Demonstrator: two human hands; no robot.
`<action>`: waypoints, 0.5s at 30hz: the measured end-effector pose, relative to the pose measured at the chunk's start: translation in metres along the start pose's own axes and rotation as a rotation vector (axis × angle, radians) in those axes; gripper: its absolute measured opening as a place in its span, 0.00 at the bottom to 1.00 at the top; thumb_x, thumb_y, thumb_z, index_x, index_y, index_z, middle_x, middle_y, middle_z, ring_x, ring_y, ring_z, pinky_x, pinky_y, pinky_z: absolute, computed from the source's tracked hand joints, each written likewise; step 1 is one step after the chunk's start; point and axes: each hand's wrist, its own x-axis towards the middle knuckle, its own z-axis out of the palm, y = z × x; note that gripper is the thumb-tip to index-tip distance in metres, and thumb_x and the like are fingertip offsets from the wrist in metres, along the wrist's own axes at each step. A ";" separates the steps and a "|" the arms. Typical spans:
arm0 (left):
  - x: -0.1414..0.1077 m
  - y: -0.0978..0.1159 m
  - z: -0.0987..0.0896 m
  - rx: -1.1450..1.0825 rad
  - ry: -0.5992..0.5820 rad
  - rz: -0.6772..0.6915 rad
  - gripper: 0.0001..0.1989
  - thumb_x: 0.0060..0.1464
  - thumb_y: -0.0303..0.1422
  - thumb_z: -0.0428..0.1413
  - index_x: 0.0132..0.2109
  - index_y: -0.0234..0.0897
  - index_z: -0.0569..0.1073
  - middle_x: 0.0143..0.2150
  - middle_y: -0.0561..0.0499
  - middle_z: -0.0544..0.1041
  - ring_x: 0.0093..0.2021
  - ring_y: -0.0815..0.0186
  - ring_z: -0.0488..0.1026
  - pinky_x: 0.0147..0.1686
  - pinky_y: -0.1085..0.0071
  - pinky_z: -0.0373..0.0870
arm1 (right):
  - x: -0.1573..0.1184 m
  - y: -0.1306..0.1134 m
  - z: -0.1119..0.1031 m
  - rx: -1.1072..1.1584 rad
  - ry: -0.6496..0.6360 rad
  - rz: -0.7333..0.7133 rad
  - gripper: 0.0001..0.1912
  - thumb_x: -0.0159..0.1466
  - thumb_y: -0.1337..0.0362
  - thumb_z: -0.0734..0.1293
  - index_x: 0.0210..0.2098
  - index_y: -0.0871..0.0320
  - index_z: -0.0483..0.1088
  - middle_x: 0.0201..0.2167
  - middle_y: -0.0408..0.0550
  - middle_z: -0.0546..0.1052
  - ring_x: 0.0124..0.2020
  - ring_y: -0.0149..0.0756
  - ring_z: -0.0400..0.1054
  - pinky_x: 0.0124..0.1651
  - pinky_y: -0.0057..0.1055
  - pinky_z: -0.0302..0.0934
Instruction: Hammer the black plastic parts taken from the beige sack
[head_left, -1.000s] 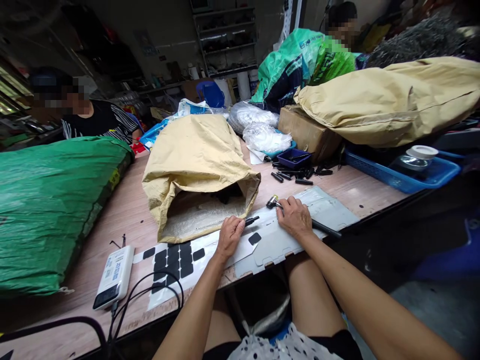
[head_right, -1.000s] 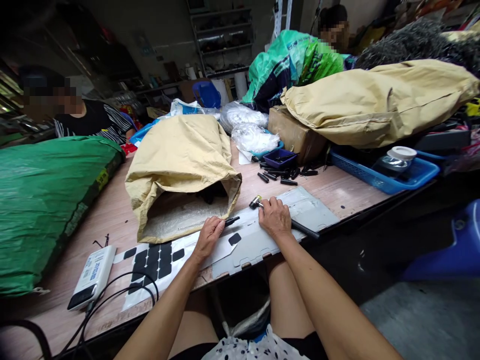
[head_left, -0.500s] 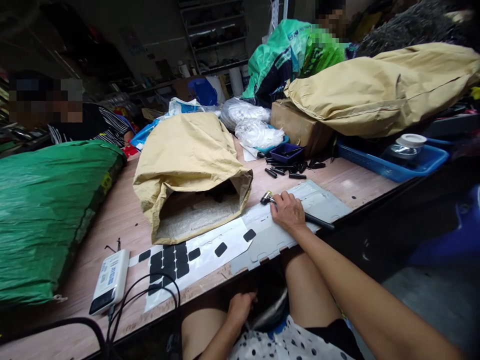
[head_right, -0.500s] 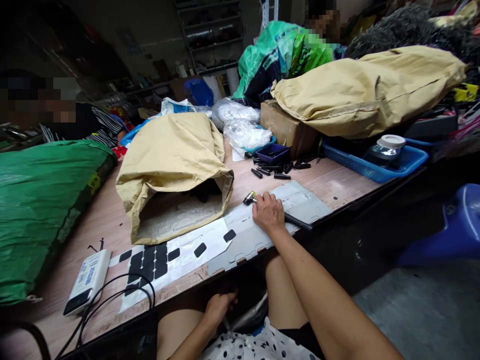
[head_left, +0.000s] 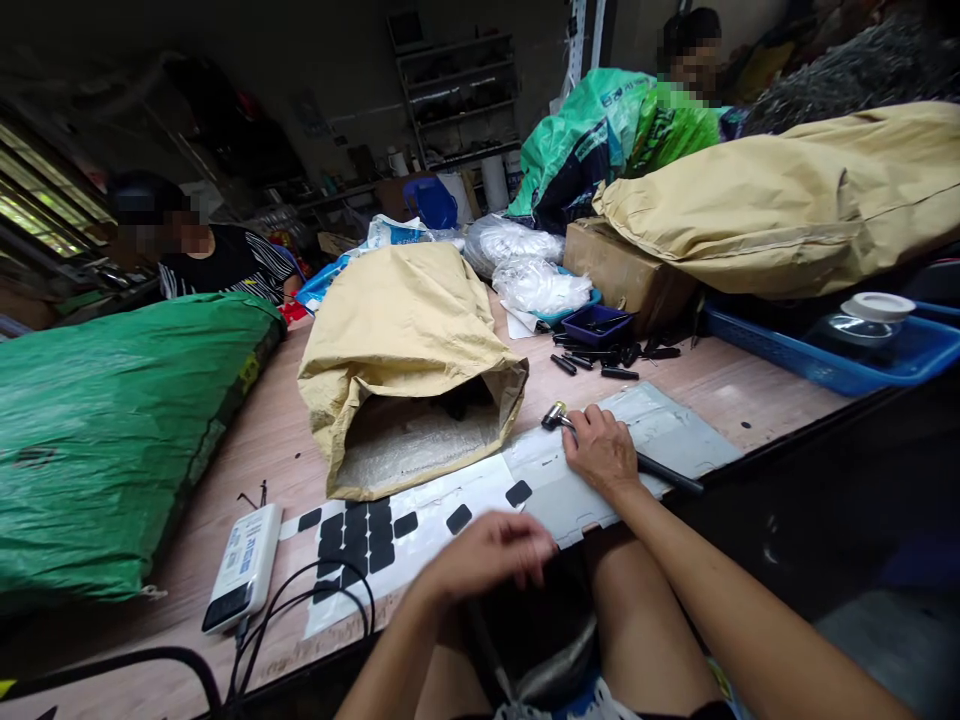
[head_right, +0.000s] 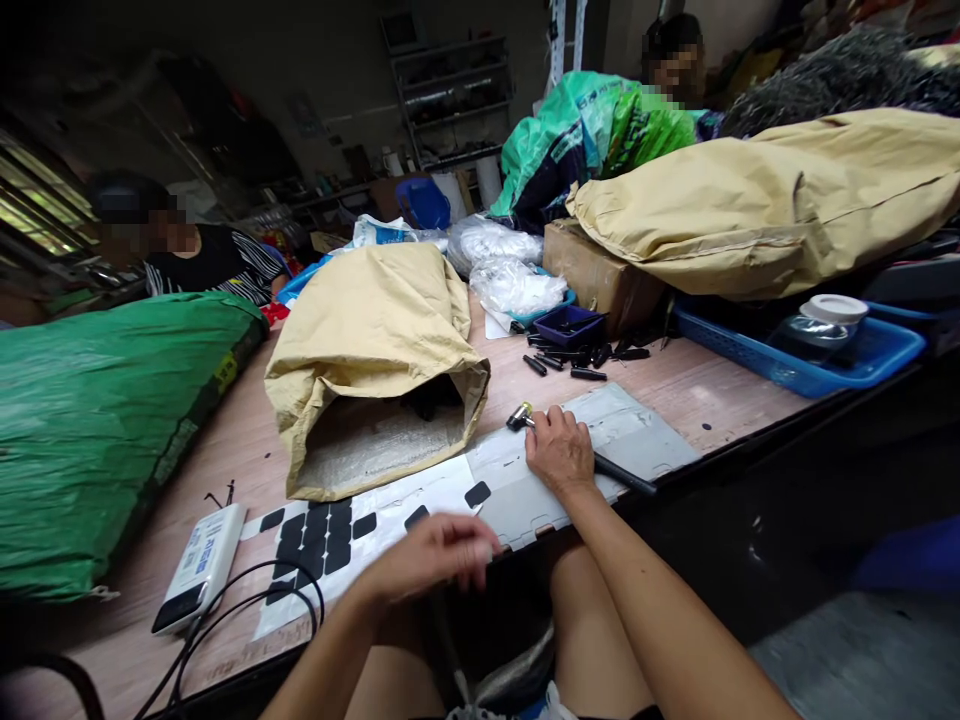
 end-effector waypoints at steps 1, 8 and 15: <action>0.012 0.013 -0.022 0.060 0.202 0.076 0.22 0.57 0.52 0.59 0.42 0.36 0.79 0.32 0.48 0.78 0.31 0.65 0.74 0.33 0.70 0.70 | 0.000 0.000 0.000 0.002 0.002 0.000 0.13 0.69 0.59 0.61 0.48 0.57 0.73 0.42 0.53 0.72 0.45 0.44 0.61 0.43 0.37 0.47; 0.102 0.030 -0.134 0.664 1.239 -0.002 0.12 0.54 0.35 0.60 0.44 0.35 0.80 0.39 0.40 0.81 0.45 0.47 0.78 0.44 0.59 0.71 | 0.003 0.000 -0.001 0.017 -0.021 0.010 0.13 0.69 0.58 0.62 0.47 0.56 0.73 0.42 0.52 0.72 0.45 0.44 0.62 0.42 0.37 0.47; 0.071 0.009 -0.099 0.791 1.320 0.184 0.10 0.54 0.34 0.59 0.44 0.39 0.77 0.43 0.43 0.77 0.46 0.52 0.73 0.45 0.59 0.69 | 0.002 0.000 -0.002 0.016 -0.029 0.015 0.13 0.69 0.58 0.61 0.47 0.56 0.72 0.43 0.53 0.72 0.46 0.44 0.61 0.44 0.37 0.47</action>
